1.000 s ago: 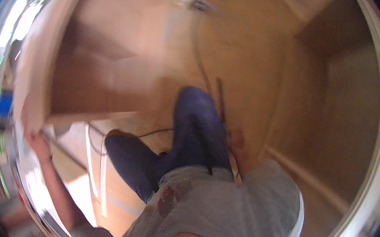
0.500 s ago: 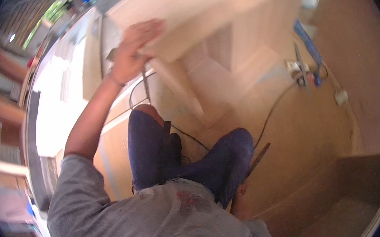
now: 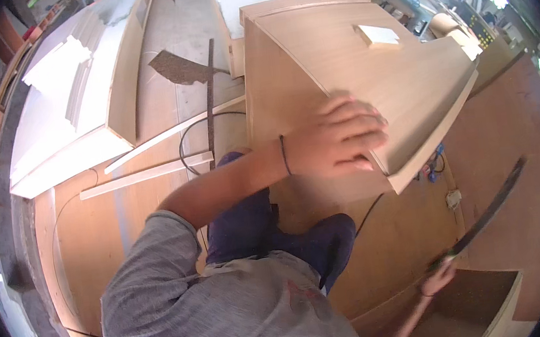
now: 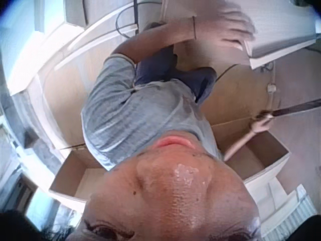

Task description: The person files the edges of wooden furniture components using a hand file, smoothing the corners of a small cabinet and a long board by hand.

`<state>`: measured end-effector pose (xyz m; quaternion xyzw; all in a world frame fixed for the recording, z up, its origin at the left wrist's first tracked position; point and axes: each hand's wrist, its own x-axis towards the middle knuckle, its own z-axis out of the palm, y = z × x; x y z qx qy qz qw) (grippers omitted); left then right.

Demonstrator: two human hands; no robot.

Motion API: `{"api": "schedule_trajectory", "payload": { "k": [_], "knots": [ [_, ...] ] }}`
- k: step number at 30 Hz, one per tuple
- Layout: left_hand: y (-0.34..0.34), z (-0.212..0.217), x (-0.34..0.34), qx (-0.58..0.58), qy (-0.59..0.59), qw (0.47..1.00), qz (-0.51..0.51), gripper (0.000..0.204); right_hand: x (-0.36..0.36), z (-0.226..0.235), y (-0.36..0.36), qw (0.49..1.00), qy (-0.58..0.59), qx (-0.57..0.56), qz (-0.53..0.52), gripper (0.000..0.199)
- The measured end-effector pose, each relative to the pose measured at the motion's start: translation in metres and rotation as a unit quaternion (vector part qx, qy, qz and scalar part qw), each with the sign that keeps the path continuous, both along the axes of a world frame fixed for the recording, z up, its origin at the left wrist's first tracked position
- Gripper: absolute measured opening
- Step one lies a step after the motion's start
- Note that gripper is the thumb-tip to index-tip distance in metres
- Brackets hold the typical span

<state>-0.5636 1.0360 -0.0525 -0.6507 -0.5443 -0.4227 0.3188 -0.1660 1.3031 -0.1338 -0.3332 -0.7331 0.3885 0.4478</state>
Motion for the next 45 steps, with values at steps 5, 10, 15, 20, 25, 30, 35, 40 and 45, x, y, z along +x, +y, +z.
{"api": "schedule_trajectory", "payload": {
  "k": [5,10,15,20,25,30,35,40,45],
  "knots": [
    [-0.024,-0.018,-0.032,0.110,-0.035,0.993,-0.014,0.041,-0.104,0.211,-0.032,0.952,-0.164,0.220,0.134,0.038],
    [-0.055,-0.037,-0.098,0.390,-0.438,0.802,0.114,0.054,-0.272,0.324,-0.127,0.717,-0.432,0.518,0.175,0.029],
    [-0.079,-0.016,-0.174,0.371,-0.548,0.735,0.148,0.058,-0.389,0.337,-0.201,0.632,-0.517,0.503,0.284,0.037],
    [-0.065,0.000,-0.217,0.362,-0.584,0.723,0.069,0.056,-0.429,0.327,-0.201,0.564,-0.520,0.573,0.288,0.039],
    [-0.041,0.002,-0.218,0.271,-0.539,0.780,0.167,0.056,-0.433,0.321,-0.204,0.555,-0.550,0.563,0.268,0.038],
    [-0.035,-0.003,-0.216,0.263,-0.498,0.803,0.195,0.057,-0.416,0.307,-0.215,0.567,-0.514,0.599,0.235,0.036],
    [-0.040,-0.025,-0.211,0.235,-0.537,0.794,0.160,0.063,-0.428,0.292,-0.216,0.549,-0.591,0.528,0.264,0.034],
    [-0.036,-0.021,-0.206,0.241,-0.541,0.795,0.131,0.067,-0.430,0.307,-0.211,0.544,-0.572,0.547,0.279,0.037],
    [-0.035,-0.016,-0.201,0.224,-0.488,0.827,0.169,0.068,-0.417,0.317,-0.212,0.558,-0.564,0.547,0.268,0.037]
  ]
}}
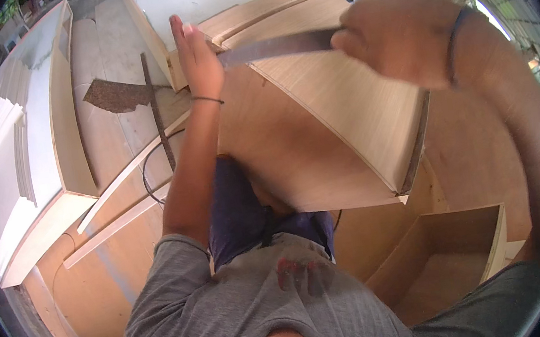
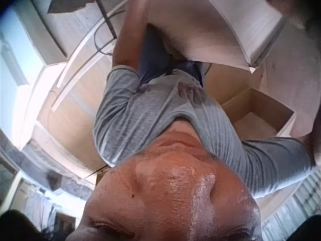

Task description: The person files the edges of wooden furniture components using a hand file, smoothing the corners of a small cabinet and a long board by hand.

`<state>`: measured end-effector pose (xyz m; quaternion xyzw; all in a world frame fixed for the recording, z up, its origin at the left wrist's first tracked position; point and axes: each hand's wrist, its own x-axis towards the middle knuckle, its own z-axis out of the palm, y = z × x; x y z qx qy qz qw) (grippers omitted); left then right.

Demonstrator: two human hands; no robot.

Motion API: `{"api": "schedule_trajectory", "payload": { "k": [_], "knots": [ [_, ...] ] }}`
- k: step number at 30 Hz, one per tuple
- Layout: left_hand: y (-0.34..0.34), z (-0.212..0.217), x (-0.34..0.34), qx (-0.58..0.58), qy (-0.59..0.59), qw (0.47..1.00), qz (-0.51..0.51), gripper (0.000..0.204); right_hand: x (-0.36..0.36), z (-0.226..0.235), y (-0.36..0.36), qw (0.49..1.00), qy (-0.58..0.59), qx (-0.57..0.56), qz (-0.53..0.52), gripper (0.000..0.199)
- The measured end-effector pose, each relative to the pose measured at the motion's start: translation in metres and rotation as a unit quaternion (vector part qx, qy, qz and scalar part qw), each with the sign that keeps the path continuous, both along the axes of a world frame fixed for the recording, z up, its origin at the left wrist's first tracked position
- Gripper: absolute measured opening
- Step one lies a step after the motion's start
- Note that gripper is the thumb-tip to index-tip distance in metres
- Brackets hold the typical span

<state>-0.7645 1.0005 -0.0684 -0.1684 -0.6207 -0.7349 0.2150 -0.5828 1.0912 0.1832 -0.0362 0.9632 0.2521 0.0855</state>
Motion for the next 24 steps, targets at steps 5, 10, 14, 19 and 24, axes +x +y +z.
{"api": "schedule_trajectory", "payload": {
  "k": [5,10,14,19,24],
  "knots": [
    [0.001,-0.045,0.006,-0.035,-0.063,0.997,-0.013,0.068,-0.009,-0.032,-0.014,0.996,-0.071,0.024,-0.043,0.035],
    [0.006,-0.002,0.020,-0.045,0.047,0.997,0.051,0.068,0.007,0.002,0.014,0.994,-0.041,0.002,0.099,0.036],
    [0.009,0.012,0.031,-0.065,0.106,0.990,0.066,0.066,0.026,0.003,-0.002,0.998,0.000,0.014,-0.053,0.034],
    [0.008,-0.048,0.032,-0.012,0.049,0.999,0.001,0.068,0.026,-0.031,-0.010,1.000,-0.019,0.018,-0.010,0.033],
    [0.020,0.000,0.052,-0.053,0.131,0.990,0.029,0.070,0.056,0.001,0.021,0.998,-0.011,-0.009,0.063,0.033]
  ]
}}
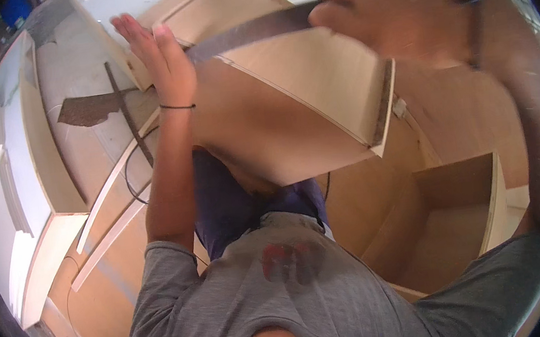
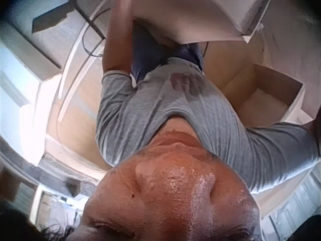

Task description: The person files the edges of wooden furniture components using a hand file, smoothing the corners of a small cabinet and a long board by hand.

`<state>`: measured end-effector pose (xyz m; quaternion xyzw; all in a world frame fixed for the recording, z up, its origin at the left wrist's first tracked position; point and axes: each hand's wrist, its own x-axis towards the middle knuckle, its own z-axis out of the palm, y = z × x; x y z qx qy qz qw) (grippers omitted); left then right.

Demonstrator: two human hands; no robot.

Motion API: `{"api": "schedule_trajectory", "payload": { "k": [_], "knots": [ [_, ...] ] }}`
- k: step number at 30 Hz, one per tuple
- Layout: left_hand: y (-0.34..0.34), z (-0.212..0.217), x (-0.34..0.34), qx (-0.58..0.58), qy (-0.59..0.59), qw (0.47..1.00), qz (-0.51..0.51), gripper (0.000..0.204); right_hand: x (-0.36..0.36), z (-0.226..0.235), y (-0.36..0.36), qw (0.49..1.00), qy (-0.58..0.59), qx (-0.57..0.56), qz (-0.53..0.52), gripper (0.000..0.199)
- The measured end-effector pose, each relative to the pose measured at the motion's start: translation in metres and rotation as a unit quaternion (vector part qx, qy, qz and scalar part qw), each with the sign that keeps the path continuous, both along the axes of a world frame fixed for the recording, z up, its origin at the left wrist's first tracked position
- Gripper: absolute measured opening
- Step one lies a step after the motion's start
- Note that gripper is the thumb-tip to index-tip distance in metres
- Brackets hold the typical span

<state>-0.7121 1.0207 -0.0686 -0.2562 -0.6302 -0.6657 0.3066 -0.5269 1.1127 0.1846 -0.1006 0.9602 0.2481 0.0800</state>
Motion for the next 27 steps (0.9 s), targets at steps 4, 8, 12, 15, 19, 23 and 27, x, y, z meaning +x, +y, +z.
{"api": "schedule_trajectory", "payload": {
  "k": [4,8,12,15,19,23,27],
  "knots": [
    [-0.002,0.001,0.001,-0.058,0.095,0.993,0.049,0.072,0.015,-0.004,-0.005,0.986,-0.005,-0.050,-0.156,0.032],
    [0.001,-0.039,0.025,-0.040,-0.034,0.999,-0.003,0.072,0.015,-0.033,-0.020,0.989,-0.027,0.015,-0.142,0.030],
    [0.004,-0.024,0.041,-0.026,-0.026,0.999,0.005,0.071,0.032,-0.003,-0.016,0.994,-0.064,-0.040,-0.083,0.041],
    [0.009,0.008,0.037,-0.062,0.097,0.993,0.034,0.070,0.050,0.005,0.008,0.998,0.051,-0.026,-0.005,0.028],
    [-0.001,0.007,0.053,-0.092,0.084,0.992,0.020,0.067,0.065,-0.023,0.007,0.986,0.066,-0.005,-0.151,0.023],
    [0.011,-0.042,0.073,-0.055,-0.008,0.998,-0.034,0.066,0.059,-0.035,-0.016,0.992,0.047,0.049,-0.107,0.027],
    [0.012,-0.009,0.078,-0.040,0.042,0.998,-0.023,0.066,0.072,-0.011,-0.003,0.997,0.024,0.027,-0.071,0.028]
  ]
}}
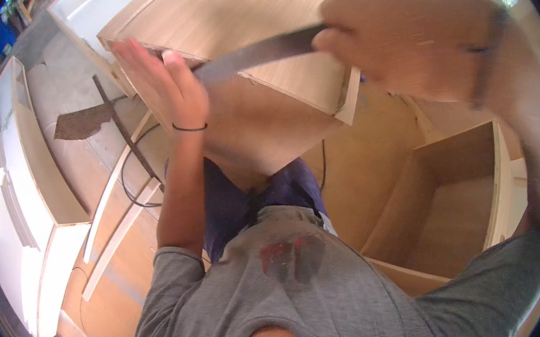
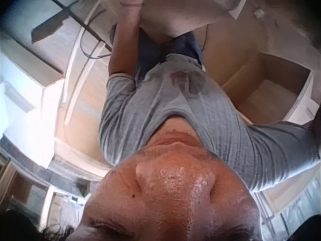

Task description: The person files the edges of wooden furniture components using a hand file, smoothing the corners of a small cabinet and a long board by hand.

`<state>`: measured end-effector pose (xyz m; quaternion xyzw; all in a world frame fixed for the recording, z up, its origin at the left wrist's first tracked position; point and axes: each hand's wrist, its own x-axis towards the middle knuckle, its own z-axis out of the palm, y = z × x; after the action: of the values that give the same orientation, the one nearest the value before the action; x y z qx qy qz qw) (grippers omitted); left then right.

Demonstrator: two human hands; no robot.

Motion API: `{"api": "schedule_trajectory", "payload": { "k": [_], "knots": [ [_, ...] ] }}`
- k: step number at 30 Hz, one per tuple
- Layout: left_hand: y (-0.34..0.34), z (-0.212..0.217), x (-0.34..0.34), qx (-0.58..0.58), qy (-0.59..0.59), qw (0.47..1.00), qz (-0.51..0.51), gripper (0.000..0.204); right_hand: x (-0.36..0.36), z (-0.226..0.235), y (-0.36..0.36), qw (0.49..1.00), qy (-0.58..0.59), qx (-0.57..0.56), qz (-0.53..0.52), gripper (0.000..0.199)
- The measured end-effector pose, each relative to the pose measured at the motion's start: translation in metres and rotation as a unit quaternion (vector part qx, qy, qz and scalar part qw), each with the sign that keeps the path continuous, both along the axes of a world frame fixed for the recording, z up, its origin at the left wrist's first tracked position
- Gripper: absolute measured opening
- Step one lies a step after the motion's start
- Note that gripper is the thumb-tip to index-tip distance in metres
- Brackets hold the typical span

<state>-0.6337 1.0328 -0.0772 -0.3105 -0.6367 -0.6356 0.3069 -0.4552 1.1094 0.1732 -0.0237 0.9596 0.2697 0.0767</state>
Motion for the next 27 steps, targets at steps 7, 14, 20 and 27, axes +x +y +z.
{"api": "schedule_trajectory", "payload": {
  "k": [7,14,20,27],
  "knots": [
    [0.007,-0.028,0.017,-0.035,0.020,0.999,-0.026,0.067,0.026,-0.018,-0.002,0.998,0.031,-0.002,-0.057,0.025],
    [0.010,0.002,0.028,-0.007,0.024,1.000,-0.015,0.068,0.023,0.010,-0.005,0.990,-0.004,0.007,-0.143,0.024],
    [0.019,-0.029,0.039,-0.027,0.038,0.998,-0.035,0.068,0.049,-0.021,0.004,0.994,0.025,-0.013,-0.102,0.025],
    [0.021,-0.006,0.052,-0.016,0.022,0.999,-0.027,0.068,0.046,-0.006,0.000,0.996,0.060,0.038,-0.057,0.024]
  ]
}}
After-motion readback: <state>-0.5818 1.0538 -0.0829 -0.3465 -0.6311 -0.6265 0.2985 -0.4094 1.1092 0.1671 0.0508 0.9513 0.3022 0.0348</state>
